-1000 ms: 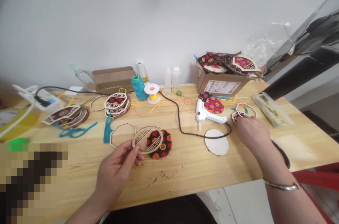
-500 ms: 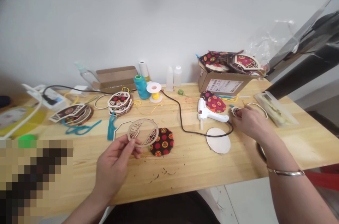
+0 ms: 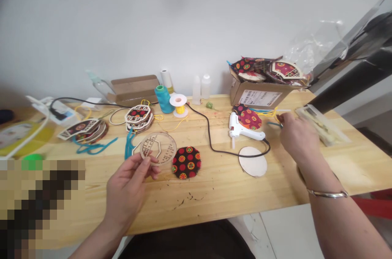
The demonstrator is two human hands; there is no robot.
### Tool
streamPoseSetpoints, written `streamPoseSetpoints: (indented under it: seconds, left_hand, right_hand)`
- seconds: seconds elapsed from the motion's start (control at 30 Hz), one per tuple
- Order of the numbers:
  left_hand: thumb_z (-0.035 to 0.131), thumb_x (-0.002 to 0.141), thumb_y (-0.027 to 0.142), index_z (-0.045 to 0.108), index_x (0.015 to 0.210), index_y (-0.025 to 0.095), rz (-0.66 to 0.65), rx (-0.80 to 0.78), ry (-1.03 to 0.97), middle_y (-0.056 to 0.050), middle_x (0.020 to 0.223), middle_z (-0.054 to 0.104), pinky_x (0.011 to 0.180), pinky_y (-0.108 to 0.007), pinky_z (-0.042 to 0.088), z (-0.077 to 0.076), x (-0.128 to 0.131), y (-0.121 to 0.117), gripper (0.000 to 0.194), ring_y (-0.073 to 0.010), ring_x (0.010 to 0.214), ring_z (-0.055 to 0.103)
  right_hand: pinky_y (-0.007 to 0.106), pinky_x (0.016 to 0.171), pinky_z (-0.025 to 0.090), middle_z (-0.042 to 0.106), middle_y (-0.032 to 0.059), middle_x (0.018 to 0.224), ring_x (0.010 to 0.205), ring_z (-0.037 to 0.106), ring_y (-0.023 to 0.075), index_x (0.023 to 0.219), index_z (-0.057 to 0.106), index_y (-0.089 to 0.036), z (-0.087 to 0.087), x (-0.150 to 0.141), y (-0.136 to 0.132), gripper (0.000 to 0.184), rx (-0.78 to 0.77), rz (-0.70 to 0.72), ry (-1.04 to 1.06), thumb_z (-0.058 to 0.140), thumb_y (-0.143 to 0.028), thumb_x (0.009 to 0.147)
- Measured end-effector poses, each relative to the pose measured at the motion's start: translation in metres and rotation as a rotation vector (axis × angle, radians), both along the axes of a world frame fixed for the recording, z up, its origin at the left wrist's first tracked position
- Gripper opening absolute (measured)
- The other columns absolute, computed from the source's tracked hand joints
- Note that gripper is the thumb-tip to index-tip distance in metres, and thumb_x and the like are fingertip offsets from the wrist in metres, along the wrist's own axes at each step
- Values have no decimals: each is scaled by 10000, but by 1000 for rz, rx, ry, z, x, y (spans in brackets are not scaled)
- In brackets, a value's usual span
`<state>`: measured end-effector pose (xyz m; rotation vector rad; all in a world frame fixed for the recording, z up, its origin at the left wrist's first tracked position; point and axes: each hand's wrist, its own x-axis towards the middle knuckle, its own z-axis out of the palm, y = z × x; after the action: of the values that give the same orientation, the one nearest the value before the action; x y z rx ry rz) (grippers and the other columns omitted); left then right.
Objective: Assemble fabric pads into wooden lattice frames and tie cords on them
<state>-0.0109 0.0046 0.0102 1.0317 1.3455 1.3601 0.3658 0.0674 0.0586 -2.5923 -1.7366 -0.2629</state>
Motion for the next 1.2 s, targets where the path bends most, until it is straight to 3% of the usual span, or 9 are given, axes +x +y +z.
streamPoseSetpoints:
  seconds: [0.13,0.23,0.33,0.4,0.47,0.57,0.77,1.03,1.2]
  left_hand:
    - [599,825,315,633,879,157,-44,-18,35,-2,709,658,585,-224,498,0,0,1,170,-115,609,603]
    - [593,825,329,632,870,156,-106,-58,42,-1,685,662,560,-216,497,1,1,2,183,-108,577,601]
    - [611,796,346,626,815,144,-193,-111,44,-10,635,661,520,-224,497,5,5,2,203,-115,524,596]
    - [626,772,353,621,791,139,-241,-141,36,-13,597,654,494,-229,496,9,8,3,215,-122,501,594]
    - [633,759,357,619,789,136,-266,-155,14,-28,628,668,474,-232,496,11,10,2,223,-126,502,599]
    - [628,767,353,621,799,135,-305,-157,-24,-46,696,685,456,-232,495,10,9,2,221,-129,520,610]
    - [606,806,323,613,818,136,-347,-170,-74,-16,607,650,471,-216,487,5,6,1,188,-118,518,597]
    - [624,810,288,637,845,137,-93,-112,-135,-29,762,680,531,-209,496,1,1,2,156,-105,605,609]
    - [680,764,263,650,879,158,21,-94,-278,-4,792,669,525,-190,491,0,1,6,159,-96,615,619]
  right_hand:
    - [365,736,434,669,173,987,925,608,283,1076,609,-153,18,-18,-9,313,477,-46,71,420,-261,852]
    - [374,742,492,685,124,954,827,646,247,1064,612,-182,25,-50,-20,339,759,-21,571,606,-316,753]
    - [378,655,537,704,57,843,681,661,213,966,615,-226,19,-93,-30,290,520,84,1386,651,-396,734]
    - [361,626,547,710,46,800,652,665,204,948,625,-224,10,-123,-37,296,269,139,1732,651,-433,740]
    - [337,639,554,715,36,789,657,671,188,917,628,-217,-1,-147,-43,283,105,156,1922,667,-433,739]
    - [309,624,551,717,32,792,666,665,174,908,632,-201,-14,-173,-48,287,0,167,2004,693,-413,724]
    - [298,673,541,714,21,843,735,658,170,912,633,-204,-23,-192,-45,338,46,151,1931,763,-337,630]
    - [261,636,510,702,9,784,716,634,146,999,665,-202,-26,-178,-43,305,57,183,1829,646,-395,764]
    - [278,654,520,699,18,761,687,628,141,895,701,-199,-26,-168,-43,232,157,165,1821,684,-373,743]
